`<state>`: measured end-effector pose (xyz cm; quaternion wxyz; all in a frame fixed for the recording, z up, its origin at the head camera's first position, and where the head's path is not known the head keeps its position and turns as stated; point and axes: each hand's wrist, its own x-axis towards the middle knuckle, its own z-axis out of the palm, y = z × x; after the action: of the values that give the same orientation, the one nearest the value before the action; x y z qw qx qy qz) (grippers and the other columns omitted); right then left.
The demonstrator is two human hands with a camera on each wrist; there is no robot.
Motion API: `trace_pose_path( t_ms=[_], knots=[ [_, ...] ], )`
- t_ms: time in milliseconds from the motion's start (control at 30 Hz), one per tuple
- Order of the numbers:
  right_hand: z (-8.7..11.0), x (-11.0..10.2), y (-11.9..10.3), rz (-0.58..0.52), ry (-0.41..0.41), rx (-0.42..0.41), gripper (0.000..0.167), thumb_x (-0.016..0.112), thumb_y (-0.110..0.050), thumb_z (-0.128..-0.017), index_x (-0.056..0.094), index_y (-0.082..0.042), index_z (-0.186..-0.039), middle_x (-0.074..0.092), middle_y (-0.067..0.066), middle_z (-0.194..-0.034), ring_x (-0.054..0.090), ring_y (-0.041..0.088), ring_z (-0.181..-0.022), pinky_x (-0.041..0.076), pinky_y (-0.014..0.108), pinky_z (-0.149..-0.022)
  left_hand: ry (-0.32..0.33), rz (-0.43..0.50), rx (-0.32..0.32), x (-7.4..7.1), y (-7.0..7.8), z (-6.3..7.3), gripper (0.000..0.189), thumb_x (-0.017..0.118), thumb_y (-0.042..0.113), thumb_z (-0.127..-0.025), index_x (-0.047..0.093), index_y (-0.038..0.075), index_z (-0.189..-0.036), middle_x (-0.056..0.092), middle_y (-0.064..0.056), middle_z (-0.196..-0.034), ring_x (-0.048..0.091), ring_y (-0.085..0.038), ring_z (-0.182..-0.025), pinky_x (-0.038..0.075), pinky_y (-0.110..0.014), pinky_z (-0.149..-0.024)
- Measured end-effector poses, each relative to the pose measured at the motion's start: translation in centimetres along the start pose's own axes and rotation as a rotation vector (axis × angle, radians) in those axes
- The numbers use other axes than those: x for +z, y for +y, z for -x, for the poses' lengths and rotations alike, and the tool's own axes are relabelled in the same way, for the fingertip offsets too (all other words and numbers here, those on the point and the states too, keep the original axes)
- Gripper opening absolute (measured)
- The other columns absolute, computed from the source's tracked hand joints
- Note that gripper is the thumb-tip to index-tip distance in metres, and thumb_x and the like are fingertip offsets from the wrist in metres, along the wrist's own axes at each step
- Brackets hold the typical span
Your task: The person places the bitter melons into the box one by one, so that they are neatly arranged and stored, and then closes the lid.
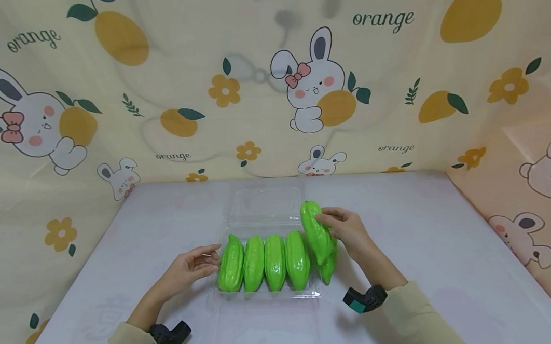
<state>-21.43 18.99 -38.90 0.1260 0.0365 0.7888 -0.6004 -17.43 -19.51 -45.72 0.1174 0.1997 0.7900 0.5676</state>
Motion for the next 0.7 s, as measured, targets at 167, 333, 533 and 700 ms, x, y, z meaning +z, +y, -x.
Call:
trace_pose_path(
  t_ms=[167,333,533,700],
  knots=[
    [0.2,0.7,0.1,-0.020,-0.008,0.004,0.060,0.054,-0.034,-0.098,0.039,0.004,-0.142,0.052,0.003,-0.126,0.052,0.001,-0.098,0.049,0.017,-0.087,0.004,-0.005,-0.002,0.0,0.0,0.0,0.058,0.067,0.016,-0.091,0.045,-0.006,-0.139,0.057,-0.027,-0.120,0.061,-0.016,-0.107,0.053,-0.012,-0.087],
    [0.4,1.4,0.3,-0.049,-0.022,0.005,0.060,0.055,-0.033,-0.098,0.038,0.004,-0.142,0.053,0.000,-0.122,0.053,0.000,-0.097,0.050,0.015,-0.085,0.000,-0.004,0.003,0.0,0.0,0.0,0.057,0.067,0.016,-0.091,0.045,-0.007,-0.139,0.058,-0.028,-0.120,0.061,-0.014,-0.106,0.052,-0.012,-0.087],
    [0.7,2.1,0.0,-0.067,-0.019,0.002,0.058,0.056,-0.032,-0.097,0.040,0.003,-0.140,0.056,-0.007,-0.111,0.054,0.001,-0.095,0.050,0.017,-0.084,-0.001,-0.009,0.000,0.0,0.2,0.0,0.057,0.067,0.017,-0.091,0.046,-0.006,-0.138,0.058,-0.027,-0.119,0.061,-0.013,-0.106,0.051,-0.011,-0.088],
    [0.8,2.7,-0.2,-0.063,-0.017,0.006,0.057,0.057,-0.032,-0.097,0.041,0.002,-0.140,0.056,-0.004,-0.114,0.055,0.001,-0.095,0.051,0.018,-0.085,-0.001,-0.007,-0.006,0.0,0.2,0.0,0.057,0.067,0.017,-0.091,0.046,-0.006,-0.139,0.058,-0.027,-0.119,0.060,-0.010,-0.105,0.051,-0.011,-0.088]
  ],
)
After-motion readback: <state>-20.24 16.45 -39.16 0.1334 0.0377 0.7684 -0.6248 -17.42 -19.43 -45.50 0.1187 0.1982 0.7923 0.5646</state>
